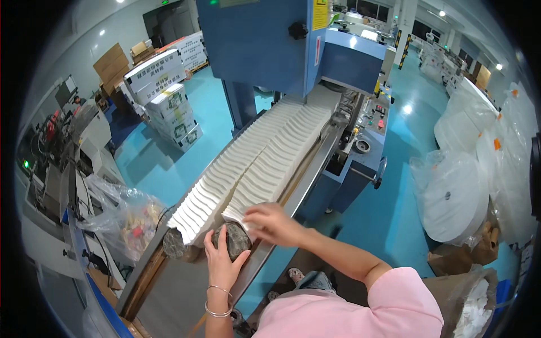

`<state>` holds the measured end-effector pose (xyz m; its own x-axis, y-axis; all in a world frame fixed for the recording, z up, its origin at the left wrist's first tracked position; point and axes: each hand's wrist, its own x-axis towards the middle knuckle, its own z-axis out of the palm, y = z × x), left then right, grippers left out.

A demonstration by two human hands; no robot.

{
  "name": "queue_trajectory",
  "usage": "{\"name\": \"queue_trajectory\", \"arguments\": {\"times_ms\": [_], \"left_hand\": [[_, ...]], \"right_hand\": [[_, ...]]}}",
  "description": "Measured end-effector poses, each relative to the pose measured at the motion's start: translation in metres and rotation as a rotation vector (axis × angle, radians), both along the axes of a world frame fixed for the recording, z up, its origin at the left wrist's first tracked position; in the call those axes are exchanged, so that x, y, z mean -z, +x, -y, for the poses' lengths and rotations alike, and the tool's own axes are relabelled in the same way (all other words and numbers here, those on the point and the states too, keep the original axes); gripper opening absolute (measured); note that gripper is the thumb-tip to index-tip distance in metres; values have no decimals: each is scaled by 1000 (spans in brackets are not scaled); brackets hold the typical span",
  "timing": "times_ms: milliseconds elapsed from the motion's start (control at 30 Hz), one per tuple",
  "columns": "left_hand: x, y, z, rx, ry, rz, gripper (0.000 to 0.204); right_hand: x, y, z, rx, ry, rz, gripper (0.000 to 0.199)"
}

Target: Sorting and placing folded paper products onto a conveyor belt for packaging.

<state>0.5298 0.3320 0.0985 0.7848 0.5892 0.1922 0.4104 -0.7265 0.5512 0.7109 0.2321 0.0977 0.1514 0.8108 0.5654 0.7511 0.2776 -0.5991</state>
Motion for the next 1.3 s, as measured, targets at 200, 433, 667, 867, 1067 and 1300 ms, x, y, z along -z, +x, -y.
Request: {"name": "queue_trajectory", "arguments": {"times_ms": [200, 433, 667, 867, 1067, 1300], "left_hand": [[1, 4, -6, 111, 127, -42, 84], [0, 22, -10, 146, 127, 28, 86], [-6, 34, -10, 130, 316, 7, 76], [-9, 75, -9, 241, 334, 44, 70], [-11, 99, -7, 317, 343, 68, 66], [-12, 102, -7, 337, 344, 69, 66]], "right_hand": [[6, 109, 24, 606, -6, -99, 9], [5, 168, -2, 627, -95, 28, 12], [-1, 195, -8, 490, -268, 24, 11], [7, 206, -13, 473, -282, 133, 10], [1, 208, -11, 473, -346, 114, 10], [-7, 207, -13, 472, -337, 174, 8]]}}
